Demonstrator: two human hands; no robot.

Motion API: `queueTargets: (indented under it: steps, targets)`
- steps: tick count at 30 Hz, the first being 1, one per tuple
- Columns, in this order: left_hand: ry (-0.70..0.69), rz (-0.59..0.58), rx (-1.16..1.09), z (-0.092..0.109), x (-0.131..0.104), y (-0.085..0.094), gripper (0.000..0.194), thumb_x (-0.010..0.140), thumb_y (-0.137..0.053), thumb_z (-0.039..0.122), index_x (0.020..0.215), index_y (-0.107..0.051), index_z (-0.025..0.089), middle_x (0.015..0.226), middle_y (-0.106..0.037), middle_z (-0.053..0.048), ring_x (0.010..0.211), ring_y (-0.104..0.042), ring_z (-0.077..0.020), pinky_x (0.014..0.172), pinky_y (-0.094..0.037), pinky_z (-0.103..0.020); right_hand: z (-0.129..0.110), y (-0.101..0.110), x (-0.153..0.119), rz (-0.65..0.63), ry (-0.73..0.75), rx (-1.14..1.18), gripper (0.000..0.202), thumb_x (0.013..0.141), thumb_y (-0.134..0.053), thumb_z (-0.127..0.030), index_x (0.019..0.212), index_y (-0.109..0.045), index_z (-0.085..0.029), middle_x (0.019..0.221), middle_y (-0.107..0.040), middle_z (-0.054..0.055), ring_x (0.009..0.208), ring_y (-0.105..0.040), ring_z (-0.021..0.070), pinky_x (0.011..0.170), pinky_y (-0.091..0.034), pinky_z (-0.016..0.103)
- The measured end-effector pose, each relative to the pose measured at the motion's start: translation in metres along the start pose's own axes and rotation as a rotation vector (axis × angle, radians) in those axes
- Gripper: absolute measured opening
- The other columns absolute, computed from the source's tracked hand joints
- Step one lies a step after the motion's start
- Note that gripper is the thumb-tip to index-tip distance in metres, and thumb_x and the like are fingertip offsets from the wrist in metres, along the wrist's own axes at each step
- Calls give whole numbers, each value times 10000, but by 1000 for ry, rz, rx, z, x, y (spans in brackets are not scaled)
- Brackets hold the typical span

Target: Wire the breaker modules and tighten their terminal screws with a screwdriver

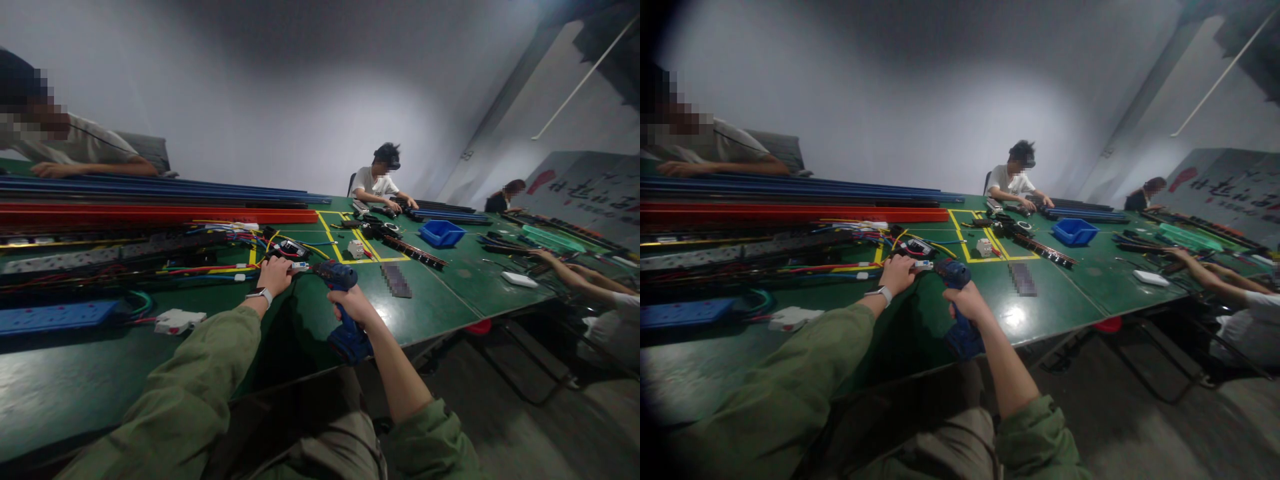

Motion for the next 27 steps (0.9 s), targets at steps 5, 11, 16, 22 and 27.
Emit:
queueTargets:
  steps: [5,11,16,22,27]
  targets:
    - [6,-31,-7,-1,1,-1,280,910,-503,367,1111,-672,268,1039,-699,-109,1109,-516,-306,947,-322,-464,0,-1,-1,-3,-17,-11,115,696,-614,-219,716,-502,-203,406,-483,-55,364,-471,121,390,-355,222]
    - [10,-27,-6,-1,2,-1,290,923,-487,393,1100,-678,267,1011,-690,-119,1091,-539,-302,939,-320,-454,0,0,-3,20,-30,-1,113,723,-623,-244,761,-525,-201,411,-472,-69,359,-473,118,394,-361,219]
    - [-8,-42,9,-2,3,-2,281,899,-510,336,1112,-678,261,1007,-689,-118,1086,-543,-298,921,-323,-444,-1,0,0,-8,-16,17,138,686,-639,-223,802,-579,-181,462,-546,-49,349,-483,116,369,-345,218]
    - [-13,-27,8,-3,3,-2,283,898,-510,319,1121,-677,267,991,-693,-112,1068,-549,-293,919,-316,-442,-6,-1,-2,-34,5,80,212,661,-626,-203,868,-639,-157,689,-702,19,363,-505,101,368,-361,228]
    - [-8,-18,-11,-1,3,-1,266,898,-521,311,1111,-675,265,1014,-699,-110,1074,-542,-293,920,-308,-441,-3,0,-3,-1,-43,17,66,681,-606,-211,721,-562,-183,385,-473,-58,342,-471,126,369,-345,220]
Point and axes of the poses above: each hand's wrist, its own x-axis towards the middle knuckle, its own y-axis out of the back of the hand, z = x × y, the point moved 3 cm from there along x, towards the middle knuckle
